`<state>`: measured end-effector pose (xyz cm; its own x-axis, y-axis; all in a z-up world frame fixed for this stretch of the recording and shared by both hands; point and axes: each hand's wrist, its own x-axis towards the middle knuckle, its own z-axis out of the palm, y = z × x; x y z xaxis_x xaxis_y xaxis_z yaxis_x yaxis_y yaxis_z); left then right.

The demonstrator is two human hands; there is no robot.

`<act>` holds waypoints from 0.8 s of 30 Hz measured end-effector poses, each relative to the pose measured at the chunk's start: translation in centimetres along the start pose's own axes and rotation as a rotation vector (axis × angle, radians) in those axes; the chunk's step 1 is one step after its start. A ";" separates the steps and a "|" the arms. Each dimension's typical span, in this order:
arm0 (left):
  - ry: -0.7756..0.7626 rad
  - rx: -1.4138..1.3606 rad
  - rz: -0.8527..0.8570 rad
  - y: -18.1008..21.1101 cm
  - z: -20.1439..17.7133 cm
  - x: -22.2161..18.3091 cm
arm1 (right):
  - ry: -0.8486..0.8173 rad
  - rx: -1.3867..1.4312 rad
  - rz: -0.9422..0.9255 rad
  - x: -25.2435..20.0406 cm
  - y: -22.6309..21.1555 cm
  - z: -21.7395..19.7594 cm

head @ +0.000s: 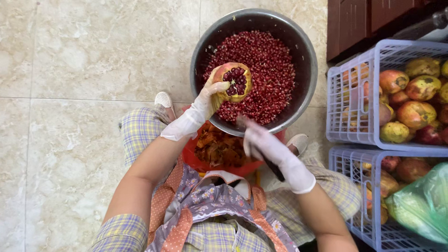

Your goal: The person sits on the floor and uses a knife to cut and separate pomegranate seeds from the rind. The seeds are collected in a large metal bowl, while the rinds are discarded into a red plastic bag below.

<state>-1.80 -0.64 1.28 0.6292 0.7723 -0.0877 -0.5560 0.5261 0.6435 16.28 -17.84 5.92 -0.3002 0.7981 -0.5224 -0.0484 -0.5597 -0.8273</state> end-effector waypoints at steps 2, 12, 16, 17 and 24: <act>0.008 0.064 -0.018 -1.0 0.1 0.1 | 0.035 0.121 -0.134 0.7 -1.1 -0.8; 0.127 0.862 0.100 -2.6 -0.2 1.8 | 0.274 0.044 -0.261 3.0 -0.5 -1.3; 0.142 0.374 -0.003 -2.3 -0.4 1.6 | 0.357 -0.119 -0.252 3.5 1.1 -2.3; 0.128 0.296 -0.021 -2.1 -0.3 1.4 | 0.377 -0.161 -0.253 3.7 1.2 -2.7; 0.036 -0.146 -0.472 -1.4 0.4 0.6 | 0.326 -0.298 -0.279 2.9 1.0 -4.7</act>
<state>-0.44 -1.02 0.65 0.8131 0.4480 -0.3717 -0.2869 0.8640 0.4139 19.84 -15.05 2.63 0.0002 0.9623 -0.2720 0.2033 -0.2664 -0.9422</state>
